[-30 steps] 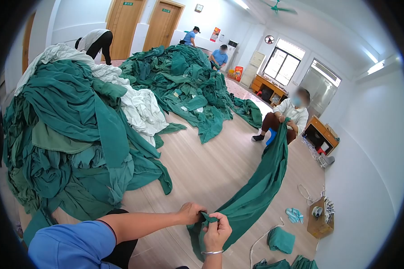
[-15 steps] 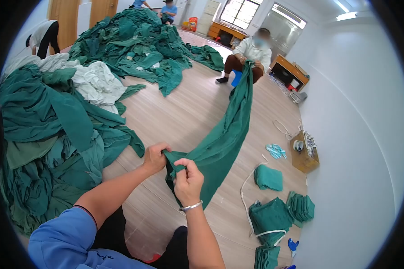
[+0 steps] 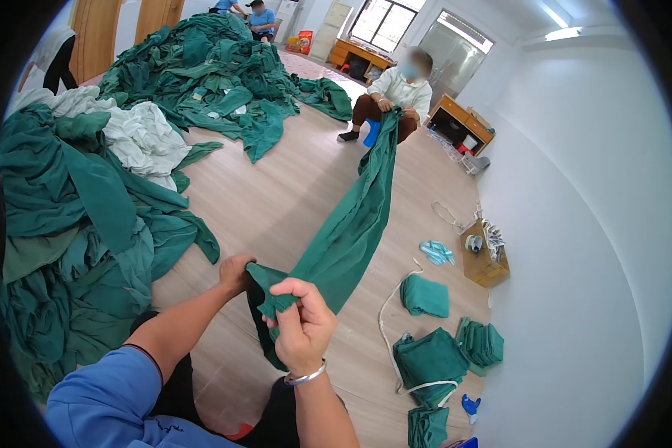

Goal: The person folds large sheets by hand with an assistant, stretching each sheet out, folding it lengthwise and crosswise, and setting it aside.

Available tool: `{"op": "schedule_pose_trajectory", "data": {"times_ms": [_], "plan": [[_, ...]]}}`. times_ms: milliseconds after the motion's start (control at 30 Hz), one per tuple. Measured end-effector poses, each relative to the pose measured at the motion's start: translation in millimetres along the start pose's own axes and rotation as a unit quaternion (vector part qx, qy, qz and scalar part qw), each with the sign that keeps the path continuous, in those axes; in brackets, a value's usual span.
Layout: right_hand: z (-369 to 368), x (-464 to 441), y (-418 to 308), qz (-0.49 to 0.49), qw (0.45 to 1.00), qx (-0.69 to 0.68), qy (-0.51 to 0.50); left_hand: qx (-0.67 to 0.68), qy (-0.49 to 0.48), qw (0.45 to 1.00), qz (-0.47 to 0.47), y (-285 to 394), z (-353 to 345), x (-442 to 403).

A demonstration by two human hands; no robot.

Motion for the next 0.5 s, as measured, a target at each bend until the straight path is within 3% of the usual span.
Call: {"op": "schedule_pose_trajectory", "data": {"times_ms": [267, 400, 500], "plan": [[21, 8, -38, 0.057, 0.997, -0.051, 0.026, -0.055, 0.007, 0.998, 0.04, -20, 19, -14], [21, 18, -56, 0.067, 0.996, -0.045, 0.032, -0.027, 0.077, 0.996, 0.017, -28, 44, -29], [30, 27, -79, 0.113, 0.985, -0.114, 0.06, -0.046, 0.121, 0.991, 0.039, -37, 68, -52]]}}
Point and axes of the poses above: each hand's wrist, its own x-axis away from the middle knuckle, its own z-axis out of the back of the hand, y = z × x, the point moved 9 cm from there along -x, towards the middle knuckle, and after that the axes turned 4 degrees about y, right-handed, at the moved point
